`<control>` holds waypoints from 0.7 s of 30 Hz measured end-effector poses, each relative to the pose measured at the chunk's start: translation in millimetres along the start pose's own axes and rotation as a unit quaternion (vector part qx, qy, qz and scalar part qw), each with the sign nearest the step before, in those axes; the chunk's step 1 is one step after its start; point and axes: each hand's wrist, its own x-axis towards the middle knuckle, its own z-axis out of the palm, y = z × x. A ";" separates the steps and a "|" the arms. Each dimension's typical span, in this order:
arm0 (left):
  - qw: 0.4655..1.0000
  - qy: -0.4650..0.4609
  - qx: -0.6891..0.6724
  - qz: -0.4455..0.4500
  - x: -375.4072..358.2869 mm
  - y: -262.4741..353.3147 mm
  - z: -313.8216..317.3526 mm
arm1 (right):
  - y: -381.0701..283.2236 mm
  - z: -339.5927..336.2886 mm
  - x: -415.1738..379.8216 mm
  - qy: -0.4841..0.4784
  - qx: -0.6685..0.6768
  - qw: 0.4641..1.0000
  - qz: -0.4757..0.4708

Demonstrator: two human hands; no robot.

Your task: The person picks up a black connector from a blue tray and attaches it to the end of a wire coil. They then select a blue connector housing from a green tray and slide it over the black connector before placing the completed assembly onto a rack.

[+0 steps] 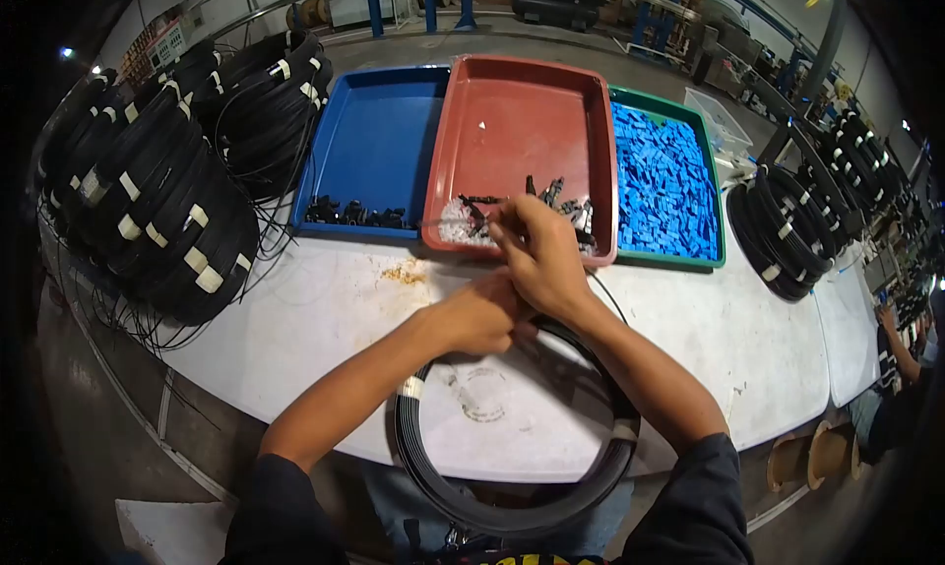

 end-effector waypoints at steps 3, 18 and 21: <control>0.997 0.049 -0.031 0.045 -6.6 5.2 -5.1 | 25.9 -2.9 -5.3 -0.006 0.114 0.992 0.048; 0.939 0.183 -0.151 -0.250 -131.9 76.3 -10.9 | 31.4 -8.3 -20.0 -0.093 0.107 0.990 0.013; 0.941 0.194 -0.178 -0.214 -139.8 69.0 2.5 | 30.3 -3.0 -17.5 -0.163 0.100 0.981 0.033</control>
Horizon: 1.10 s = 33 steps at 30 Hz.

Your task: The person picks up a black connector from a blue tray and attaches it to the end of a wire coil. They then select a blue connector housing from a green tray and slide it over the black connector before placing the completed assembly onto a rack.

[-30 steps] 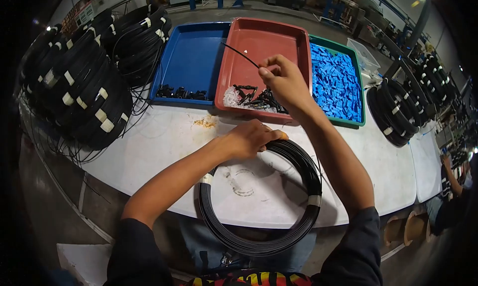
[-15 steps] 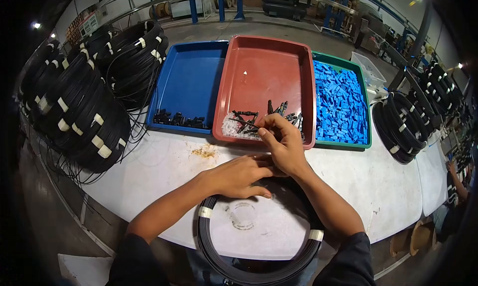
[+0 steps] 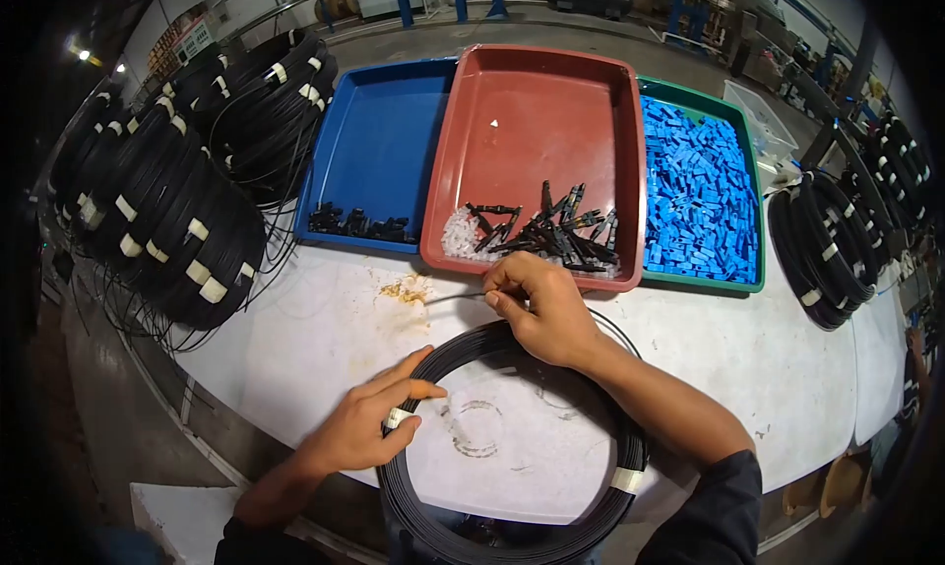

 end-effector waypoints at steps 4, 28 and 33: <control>0.996 -0.068 -0.050 0.028 18.4 -13.7 -7.4 | -8.7 8.9 7.7 -0.015 0.067 0.996 0.060; 0.882 0.053 0.444 0.150 141.0 -126.9 -129.8 | -15.5 0.6 -4.3 -0.071 -0.014 0.997 -0.017; 0.902 0.070 0.426 0.015 147.2 -126.9 -136.9 | -18.2 -1.3 -4.1 -0.086 -0.009 0.995 0.038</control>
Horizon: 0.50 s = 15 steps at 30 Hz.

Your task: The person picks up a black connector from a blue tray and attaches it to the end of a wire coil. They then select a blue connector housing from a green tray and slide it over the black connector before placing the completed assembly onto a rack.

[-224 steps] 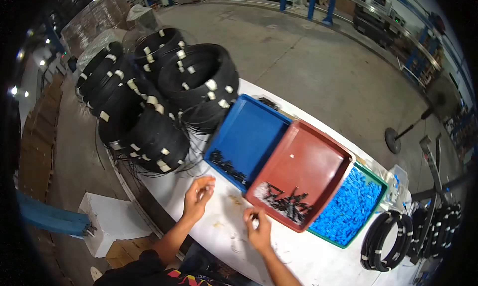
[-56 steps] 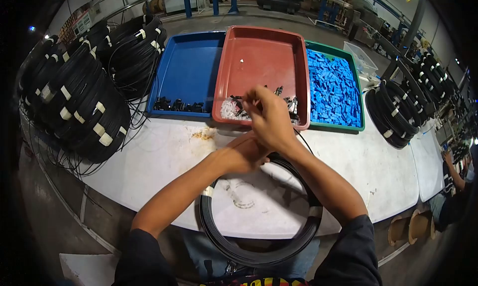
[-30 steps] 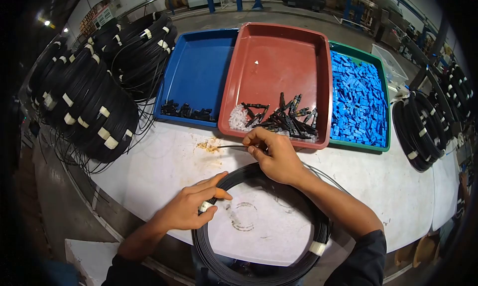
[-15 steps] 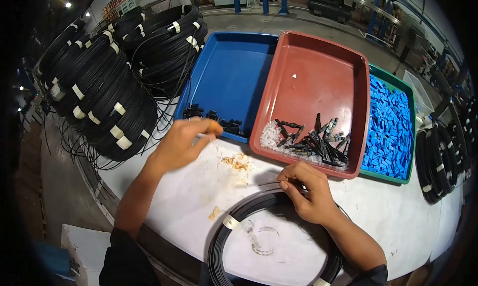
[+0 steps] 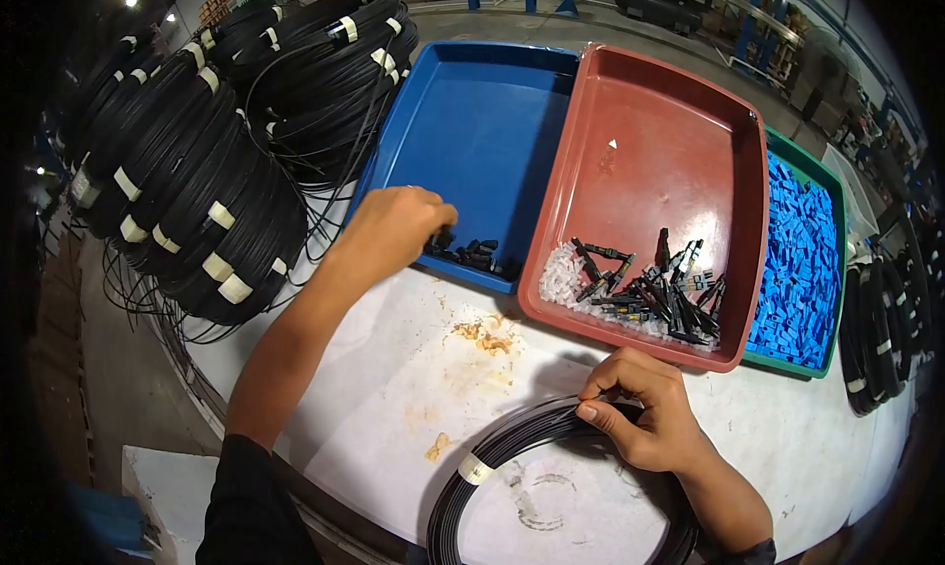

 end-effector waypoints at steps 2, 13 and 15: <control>0.999 0.024 0.025 -0.008 -2.4 -10.3 6.2 | -2.0 0.1 0.0 -0.003 0.004 1.000 0.012; 0.995 0.075 -0.003 -0.069 -18.5 -30.9 0.9 | 2.0 0.6 1.5 -0.011 -0.007 1.000 -0.002; 0.992 0.079 -0.024 -0.095 -20.0 -31.0 -1.4 | -0.5 0.2 1.3 -0.013 -0.005 1.000 0.014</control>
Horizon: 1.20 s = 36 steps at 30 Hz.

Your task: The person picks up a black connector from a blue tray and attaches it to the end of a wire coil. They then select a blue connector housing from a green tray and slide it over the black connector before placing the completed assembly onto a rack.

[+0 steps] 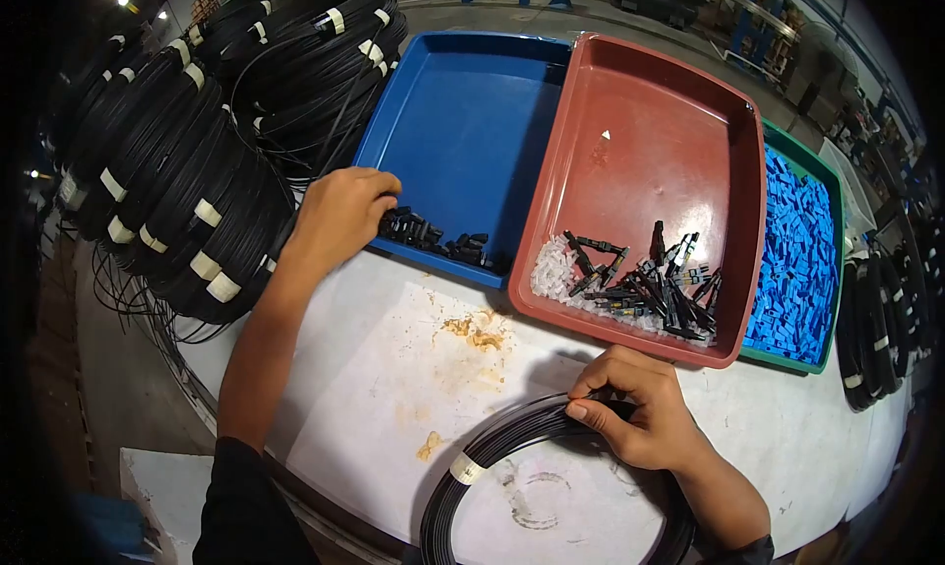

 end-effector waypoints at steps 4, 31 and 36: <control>0.993 0.025 -0.088 -0.075 -1.0 -12.2 -9.0 | 0.5 -1.3 -0.4 -0.005 0.005 1.000 0.006; 0.981 -0.050 -0.172 -0.077 15.4 -7.4 2.6 | 2.5 -0.4 -0.3 -0.011 0.003 1.000 -0.005; 0.979 -0.056 -0.179 -0.080 14.6 -5.9 -4.3 | 2.9 -0.3 -0.7 -0.010 0.007 1.000 0.003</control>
